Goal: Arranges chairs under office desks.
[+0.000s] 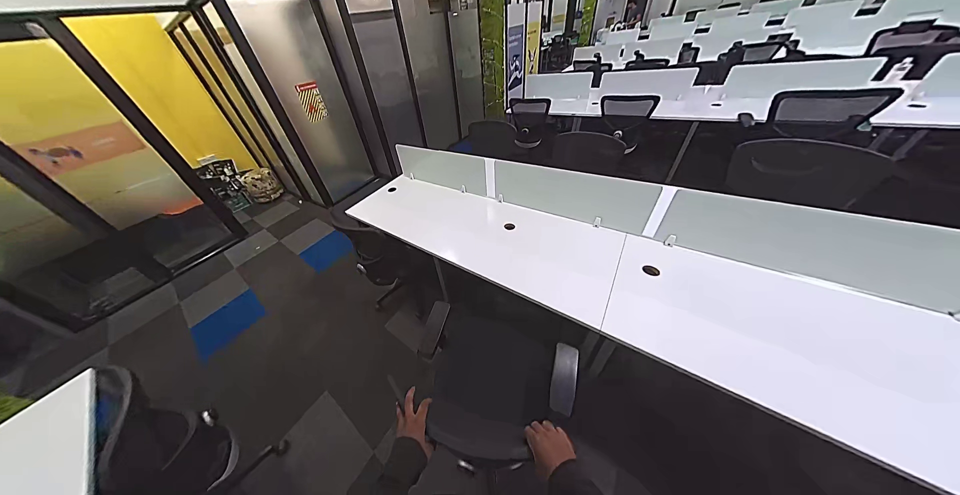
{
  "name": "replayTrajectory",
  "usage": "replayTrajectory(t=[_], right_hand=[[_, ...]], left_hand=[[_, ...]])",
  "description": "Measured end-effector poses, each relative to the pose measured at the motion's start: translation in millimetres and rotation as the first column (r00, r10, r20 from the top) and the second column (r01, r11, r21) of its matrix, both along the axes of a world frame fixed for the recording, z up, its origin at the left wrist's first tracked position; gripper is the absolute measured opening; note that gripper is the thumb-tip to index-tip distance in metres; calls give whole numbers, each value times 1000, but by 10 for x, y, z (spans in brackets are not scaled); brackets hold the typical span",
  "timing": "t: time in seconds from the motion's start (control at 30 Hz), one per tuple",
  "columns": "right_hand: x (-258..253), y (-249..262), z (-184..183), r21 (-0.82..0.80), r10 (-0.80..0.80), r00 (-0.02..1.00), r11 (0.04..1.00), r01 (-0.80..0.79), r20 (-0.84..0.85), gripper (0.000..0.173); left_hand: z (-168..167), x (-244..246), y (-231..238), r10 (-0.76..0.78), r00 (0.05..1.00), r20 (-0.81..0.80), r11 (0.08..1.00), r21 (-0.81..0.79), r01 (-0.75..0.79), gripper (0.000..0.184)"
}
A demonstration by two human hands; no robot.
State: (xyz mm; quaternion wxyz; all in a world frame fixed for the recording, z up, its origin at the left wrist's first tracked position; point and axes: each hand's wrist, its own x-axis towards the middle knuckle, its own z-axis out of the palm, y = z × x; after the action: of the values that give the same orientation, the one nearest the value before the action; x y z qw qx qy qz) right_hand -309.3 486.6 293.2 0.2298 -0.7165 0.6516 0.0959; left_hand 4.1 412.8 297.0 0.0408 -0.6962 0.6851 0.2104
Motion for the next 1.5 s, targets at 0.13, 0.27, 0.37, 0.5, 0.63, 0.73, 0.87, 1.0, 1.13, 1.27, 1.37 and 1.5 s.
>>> replayTrajectory(t=[0.13,0.27,0.37,0.5,0.63,0.73,0.87,1.0,1.13,1.27,1.37,1.5], right_hand=[[-111,-55,-59,-60,59,995,997,-54,84,30],[-134,-268,-11,-85,55,993,995,-47,104,27],[-105,-560,-8,-70,53,995,996,-48,80,30],[14,-953,-45,-28,28,997,999,-26,72,34],[84,-1340,-75,-56,-71,997,996,73,35,37],[54,-1691,-110,-70,-170,985,983,169,2,35],[-114,-2016,-83,-104,-246,966,966,238,-74,40],[-170,-1910,-81,-55,-271,956,962,267,-114,39],[29,-1833,-60,-37,-305,944,952,303,-122,37],[199,-1779,-19,-33,-332,936,943,330,-116,38],[210,-1843,-25,-67,-345,931,938,339,-121,35],[78,-1937,-16,-140,-330,936,939,313,-124,36]], left_hand=[[-4,-29,-133,10,1000,8,1000,-4,-10,93],[25,-76,-461,5,1000,23,1000,-6,-4,97],[-12,-71,-841,-15,998,55,1000,-23,17,101],[-65,7,-1398,-78,993,88,997,-5,79,104],[21,-16,-1914,-147,987,69,989,30,146,104],[114,-129,-2304,-194,979,67,979,73,189,110],[172,-326,-2562,-230,968,99,963,166,211,120],[173,-395,-2419,-262,960,98,944,231,234,124],[96,-216,-2382,-286,955,83,940,216,263,118],[164,-127,-2421,-307,948,81,929,242,280,116],[105,-117,-2495,-305,949,80,932,232,279,114],[171,-229,-2555,-297,952,70,930,249,271,115]])
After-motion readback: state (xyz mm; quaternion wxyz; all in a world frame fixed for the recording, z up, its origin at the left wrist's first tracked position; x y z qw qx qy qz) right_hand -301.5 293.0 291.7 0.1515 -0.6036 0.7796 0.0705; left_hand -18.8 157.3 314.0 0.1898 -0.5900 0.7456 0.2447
